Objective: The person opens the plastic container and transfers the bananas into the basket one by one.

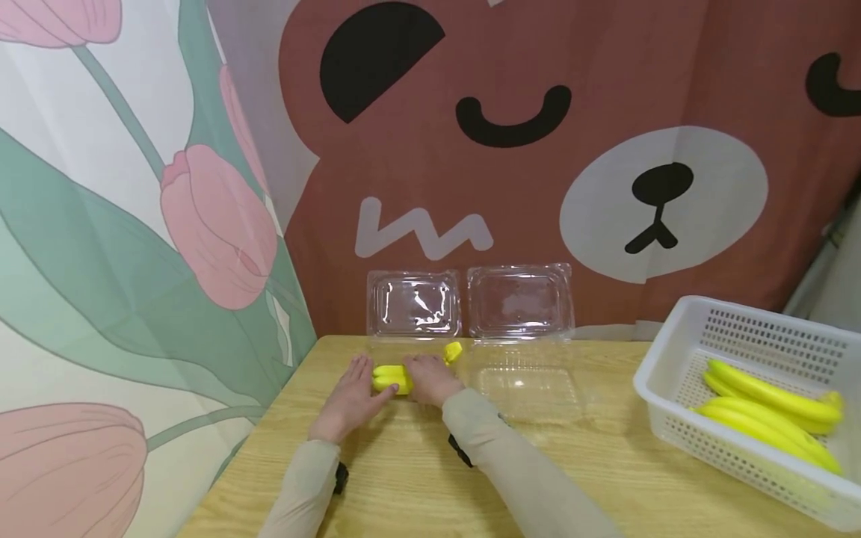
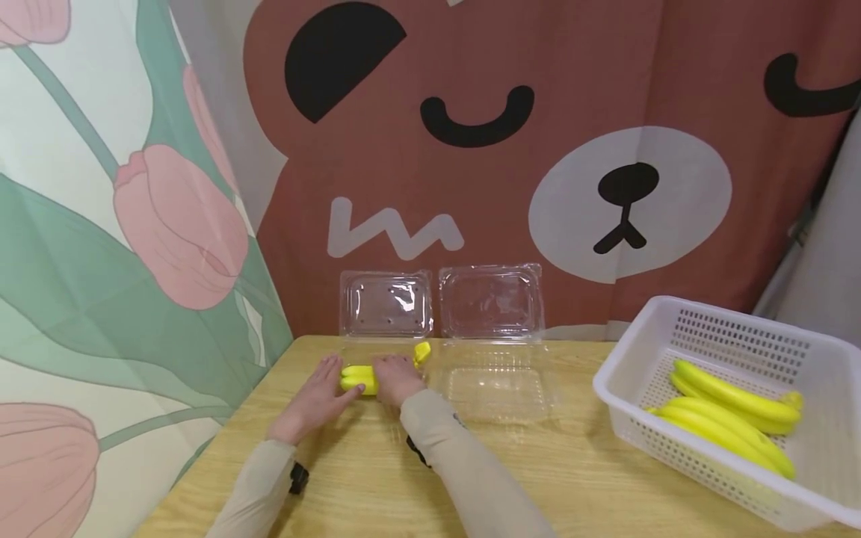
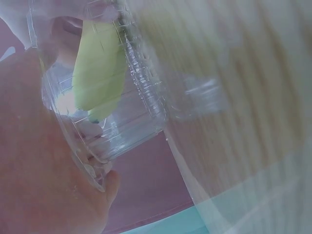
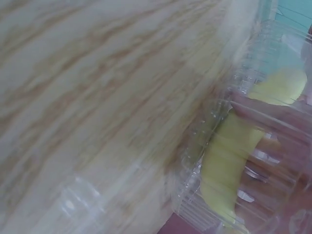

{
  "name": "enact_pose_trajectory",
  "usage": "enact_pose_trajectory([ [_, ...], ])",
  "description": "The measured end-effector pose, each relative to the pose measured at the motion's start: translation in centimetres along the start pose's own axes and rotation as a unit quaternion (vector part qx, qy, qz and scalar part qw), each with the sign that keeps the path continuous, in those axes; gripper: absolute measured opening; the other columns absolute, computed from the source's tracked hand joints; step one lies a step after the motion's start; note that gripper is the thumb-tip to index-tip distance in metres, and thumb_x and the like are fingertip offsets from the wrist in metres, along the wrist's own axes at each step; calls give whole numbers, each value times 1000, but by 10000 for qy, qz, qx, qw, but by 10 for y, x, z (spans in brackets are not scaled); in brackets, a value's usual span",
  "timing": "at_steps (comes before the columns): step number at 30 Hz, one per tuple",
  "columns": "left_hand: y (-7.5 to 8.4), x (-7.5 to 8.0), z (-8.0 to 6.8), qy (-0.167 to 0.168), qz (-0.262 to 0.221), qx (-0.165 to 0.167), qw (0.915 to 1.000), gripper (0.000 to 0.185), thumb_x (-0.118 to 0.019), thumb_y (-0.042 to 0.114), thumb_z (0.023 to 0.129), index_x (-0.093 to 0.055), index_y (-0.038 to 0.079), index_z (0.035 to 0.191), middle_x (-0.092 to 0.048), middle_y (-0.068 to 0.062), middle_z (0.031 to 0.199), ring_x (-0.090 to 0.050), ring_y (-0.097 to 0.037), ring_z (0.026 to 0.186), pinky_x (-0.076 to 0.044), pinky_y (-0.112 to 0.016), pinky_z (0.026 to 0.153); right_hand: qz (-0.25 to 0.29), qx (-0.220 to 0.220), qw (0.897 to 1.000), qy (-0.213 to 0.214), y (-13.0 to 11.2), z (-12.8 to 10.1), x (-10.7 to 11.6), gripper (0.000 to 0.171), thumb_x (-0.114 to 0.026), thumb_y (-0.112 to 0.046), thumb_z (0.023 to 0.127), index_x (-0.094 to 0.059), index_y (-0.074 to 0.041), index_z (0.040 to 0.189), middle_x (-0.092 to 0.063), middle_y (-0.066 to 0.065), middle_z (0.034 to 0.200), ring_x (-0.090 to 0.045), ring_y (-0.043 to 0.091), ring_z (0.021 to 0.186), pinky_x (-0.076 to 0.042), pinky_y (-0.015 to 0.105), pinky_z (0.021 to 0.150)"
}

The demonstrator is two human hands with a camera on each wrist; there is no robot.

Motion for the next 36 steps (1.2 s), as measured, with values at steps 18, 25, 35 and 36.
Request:
enact_pose_trajectory([
  [18,-1,-5,2,-39,75,-30,10000,88,-45,56,99,-20,-10,152,-13,-25,159,-10,-38,147,-13,-48,119,263,-286,9947,956,15,0,7,63,-81,-19,81,-51,-3,133,-54,17,135,-47,36,127,-30,55,111],
  [25,2,1,0,-106,52,41,9999,87,-46,53,100,-19,-11,151,-13,-25,159,-9,-39,147,-12,-48,119,803,-118,9873,1362,18,-8,23,72,-80,-18,82,-44,-3,142,-50,16,140,-43,34,132,-23,53,116],
  [35,3,1,0,-160,90,28,9998,90,-44,58,99,-19,-11,151,-12,-26,159,-9,-39,147,-12,-49,119,922,62,9822,1636,15,-29,31,79,-80,-19,82,-39,-7,149,-46,15,146,-39,33,137,-18,52,117],
  [36,3,1,0,-160,92,20,9998,90,-43,58,99,-19,-11,151,-12,-25,159,-8,-39,147,-12,-49,119,907,83,9817,1670,15,-32,31,80,-79,-19,83,-38,-7,150,-45,16,147,-39,34,137,-17,52,117],
])
Point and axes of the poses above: each hand's wrist, its own z-axis towards the middle knuckle, its own x-axis out of the back of the hand, y = z × x, the point moved 1 cm from there along z, towards the middle knuckle
